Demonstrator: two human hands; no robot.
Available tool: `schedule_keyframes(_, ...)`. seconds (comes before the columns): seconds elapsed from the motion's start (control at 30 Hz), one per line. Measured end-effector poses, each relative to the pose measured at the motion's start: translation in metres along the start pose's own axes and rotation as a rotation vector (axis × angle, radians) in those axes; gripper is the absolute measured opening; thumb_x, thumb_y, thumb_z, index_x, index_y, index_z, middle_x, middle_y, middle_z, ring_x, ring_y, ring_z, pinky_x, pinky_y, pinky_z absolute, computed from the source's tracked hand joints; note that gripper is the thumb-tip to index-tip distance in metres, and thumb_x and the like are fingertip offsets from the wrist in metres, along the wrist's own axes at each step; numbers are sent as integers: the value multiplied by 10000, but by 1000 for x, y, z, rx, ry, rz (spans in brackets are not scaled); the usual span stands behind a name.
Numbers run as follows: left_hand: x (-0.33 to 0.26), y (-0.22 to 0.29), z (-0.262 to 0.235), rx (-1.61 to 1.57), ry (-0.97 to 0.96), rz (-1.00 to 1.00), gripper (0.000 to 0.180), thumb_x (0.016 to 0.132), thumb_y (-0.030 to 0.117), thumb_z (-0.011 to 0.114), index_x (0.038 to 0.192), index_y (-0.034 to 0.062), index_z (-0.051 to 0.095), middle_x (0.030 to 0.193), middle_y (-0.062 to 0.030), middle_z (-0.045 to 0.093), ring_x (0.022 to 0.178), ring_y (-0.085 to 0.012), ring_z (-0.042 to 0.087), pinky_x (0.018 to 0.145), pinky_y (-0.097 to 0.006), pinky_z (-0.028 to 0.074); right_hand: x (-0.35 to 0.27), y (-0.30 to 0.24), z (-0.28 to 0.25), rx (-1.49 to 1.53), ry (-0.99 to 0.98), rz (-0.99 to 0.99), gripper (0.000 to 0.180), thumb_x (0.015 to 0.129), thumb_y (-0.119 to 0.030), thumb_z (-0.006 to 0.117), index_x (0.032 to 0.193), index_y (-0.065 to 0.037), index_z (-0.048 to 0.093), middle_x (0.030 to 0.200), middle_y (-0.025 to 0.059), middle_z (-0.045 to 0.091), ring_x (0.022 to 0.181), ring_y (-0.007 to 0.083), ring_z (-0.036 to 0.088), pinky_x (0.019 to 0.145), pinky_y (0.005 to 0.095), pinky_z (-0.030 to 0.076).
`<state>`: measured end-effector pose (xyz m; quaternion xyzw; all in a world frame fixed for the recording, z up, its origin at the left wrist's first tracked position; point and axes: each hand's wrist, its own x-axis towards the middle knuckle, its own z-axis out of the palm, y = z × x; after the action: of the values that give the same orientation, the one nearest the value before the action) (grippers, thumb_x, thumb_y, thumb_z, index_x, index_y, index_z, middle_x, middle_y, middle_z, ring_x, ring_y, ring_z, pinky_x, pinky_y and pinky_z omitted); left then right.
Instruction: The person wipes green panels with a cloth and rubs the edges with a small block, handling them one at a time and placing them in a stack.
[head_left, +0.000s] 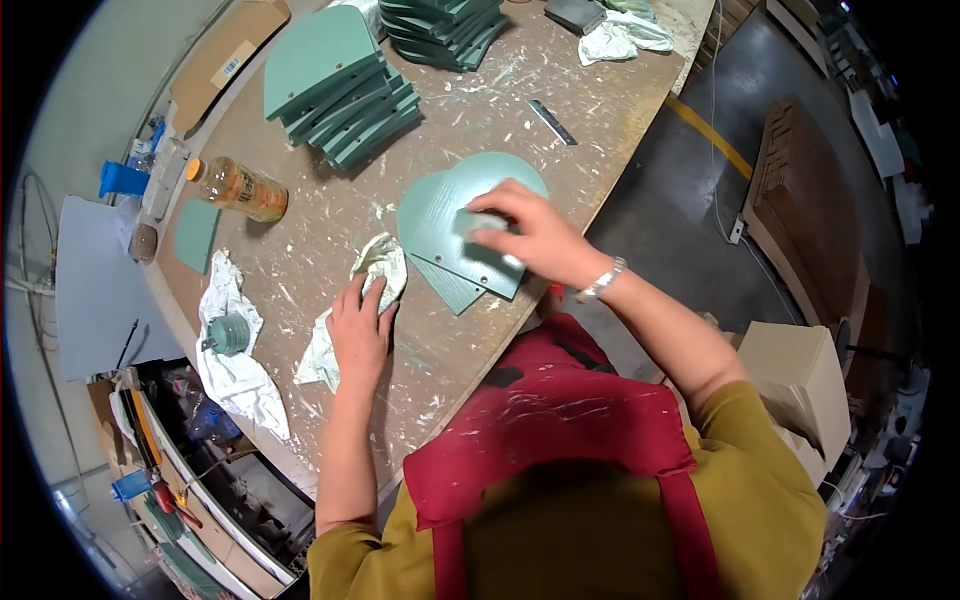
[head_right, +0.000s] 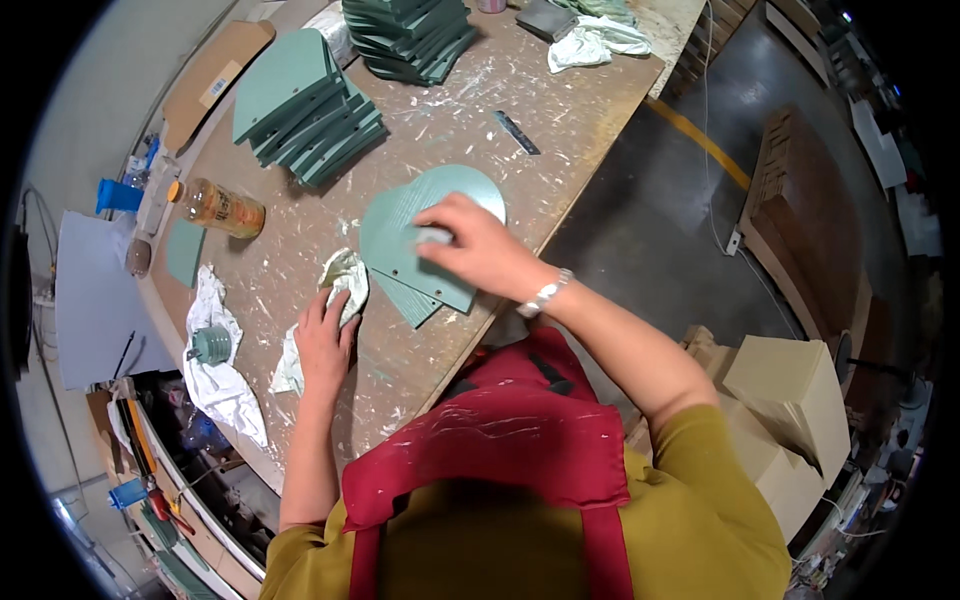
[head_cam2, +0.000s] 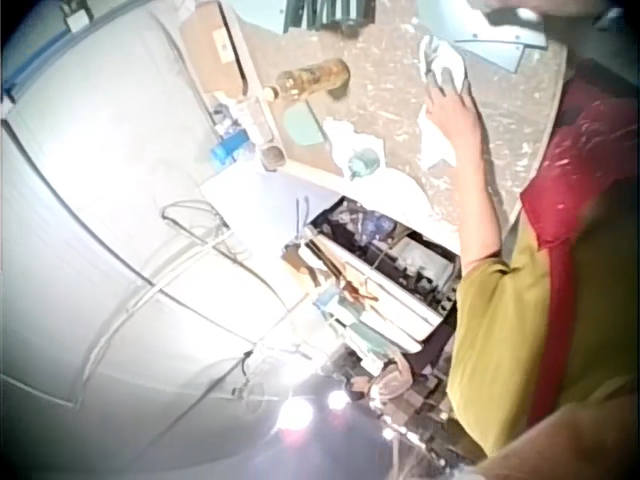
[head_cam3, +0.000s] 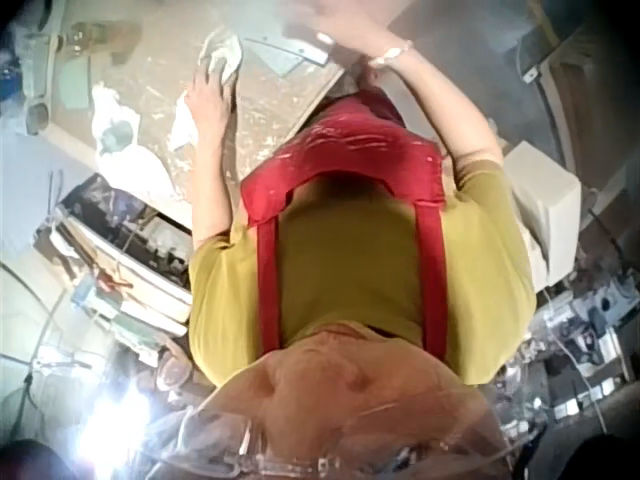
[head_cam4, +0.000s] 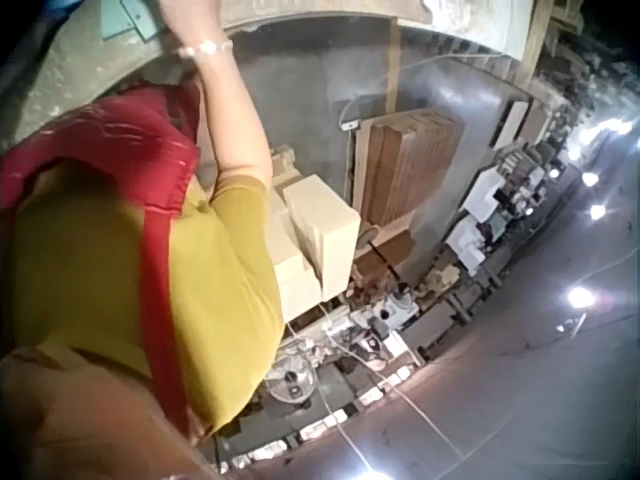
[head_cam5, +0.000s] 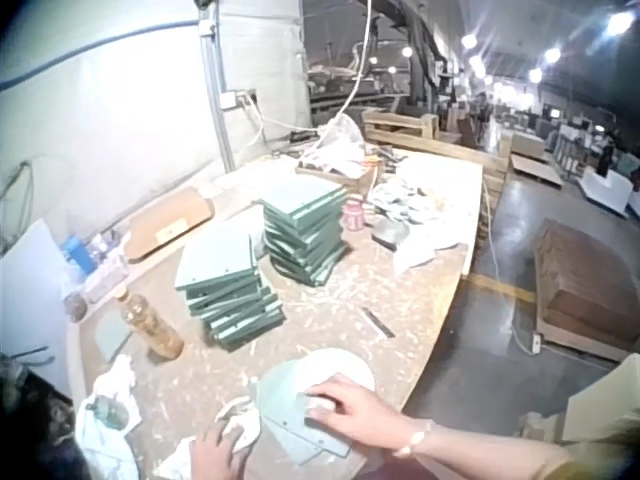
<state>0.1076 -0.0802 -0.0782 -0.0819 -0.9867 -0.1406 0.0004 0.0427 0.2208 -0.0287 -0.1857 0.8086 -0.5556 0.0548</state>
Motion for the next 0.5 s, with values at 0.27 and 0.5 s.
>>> schedule_keyframes(0.27, 132, 61, -48, -191, 203, 584, 330, 857, 147, 659, 1184, 107, 649, 1259, -116, 605, 1162, -360, 535, 968, -428, 449, -7, -17, 16, -158, -96, -63, 287, 867, -151, 680, 1129, -39, 642, 1028, 108, 560, 925, 261, 591, 821, 345, 479)
schedule_keyframes(0.5, 159, 85, 18, -45, -176, 582, 594, 863, 430, 640, 1374, 164, 496, 1476, -62, 432, 1305, -332, 433, 1018, -525, 374, -46, 13, 12, 121, -86, 150, 294, 870, -126, 700, 1138, -16, 647, 1048, 65, 570, 1014, 174, 543, 900, 292, 430)
